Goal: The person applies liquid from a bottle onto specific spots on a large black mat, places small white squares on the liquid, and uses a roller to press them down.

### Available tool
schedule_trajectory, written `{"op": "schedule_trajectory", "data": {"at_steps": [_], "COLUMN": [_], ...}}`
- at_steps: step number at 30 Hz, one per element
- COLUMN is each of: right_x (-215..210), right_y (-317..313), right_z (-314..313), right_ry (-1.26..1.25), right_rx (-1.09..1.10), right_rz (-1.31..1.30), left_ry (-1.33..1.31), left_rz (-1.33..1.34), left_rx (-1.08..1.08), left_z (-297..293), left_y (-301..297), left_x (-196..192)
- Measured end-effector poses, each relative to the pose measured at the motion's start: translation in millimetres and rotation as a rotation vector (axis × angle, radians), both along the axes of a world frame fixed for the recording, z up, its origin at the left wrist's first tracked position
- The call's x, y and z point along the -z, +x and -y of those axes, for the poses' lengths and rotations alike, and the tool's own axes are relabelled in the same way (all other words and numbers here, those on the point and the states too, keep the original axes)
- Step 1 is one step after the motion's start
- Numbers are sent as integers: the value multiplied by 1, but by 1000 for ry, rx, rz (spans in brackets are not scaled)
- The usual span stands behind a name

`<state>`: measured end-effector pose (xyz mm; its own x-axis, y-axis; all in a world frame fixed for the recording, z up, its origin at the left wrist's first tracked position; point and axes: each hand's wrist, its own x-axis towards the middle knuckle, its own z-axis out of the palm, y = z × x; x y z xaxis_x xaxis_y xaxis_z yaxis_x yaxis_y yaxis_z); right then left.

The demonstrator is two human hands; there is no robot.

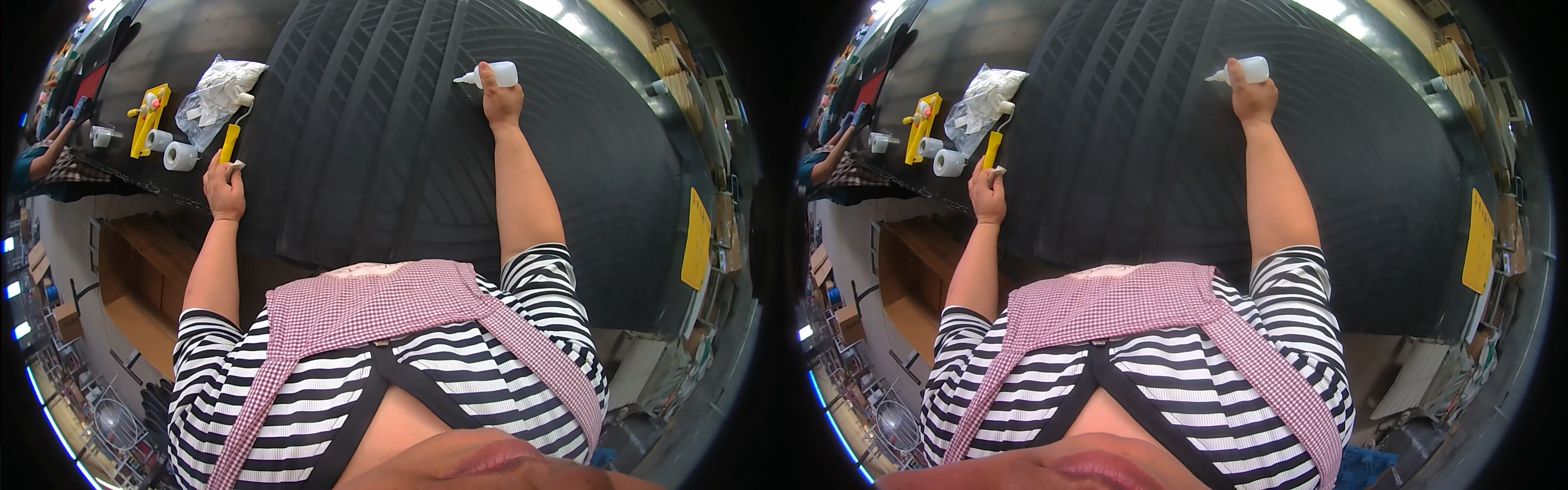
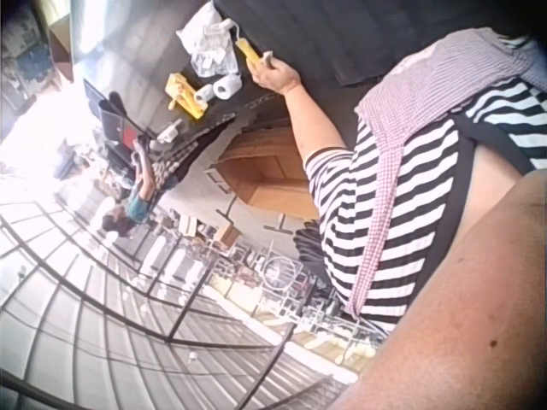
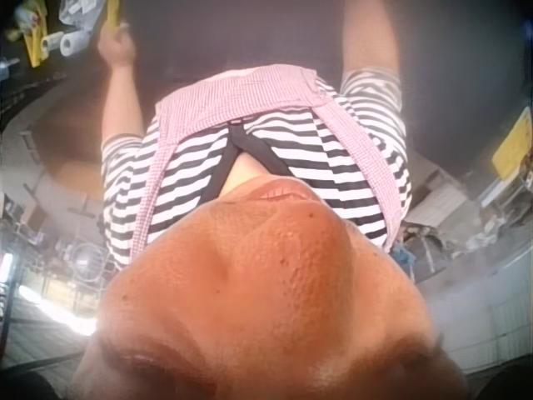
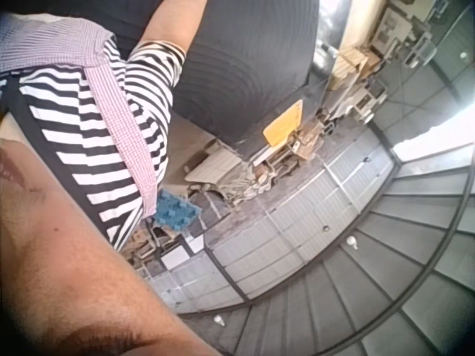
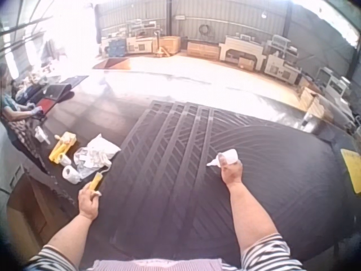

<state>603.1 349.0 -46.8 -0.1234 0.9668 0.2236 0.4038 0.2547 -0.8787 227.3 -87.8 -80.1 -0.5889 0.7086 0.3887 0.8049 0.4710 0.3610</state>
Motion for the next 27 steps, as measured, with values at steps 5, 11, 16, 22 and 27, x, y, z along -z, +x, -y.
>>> {"op": "schedule_trajectory", "data": {"at_steps": [5, 11, 16, 22, 27], "right_x": [0, 0, 0, -2, -5], "right_y": [2, 2, 1, 3, 7], "right_z": [1, 3, 3, 5, 12], "right_ry": [8, 18, 23, 14, 9], "right_rx": [-24, -20, -1, -19, -46], "right_rz": [12, -54, -29, -36, -46], "left_ry": [9, -10, -4, 3, 13], "left_rz": [-8, -8, -18, 7, 13], "left_rx": [-9, -12, -5, -10, -5], "left_z": [2, 0, 2, 0, 2], "left_y": [0, 3, 2, 1, 0], "left_x": [2, -5, -3, -3, 0]}}
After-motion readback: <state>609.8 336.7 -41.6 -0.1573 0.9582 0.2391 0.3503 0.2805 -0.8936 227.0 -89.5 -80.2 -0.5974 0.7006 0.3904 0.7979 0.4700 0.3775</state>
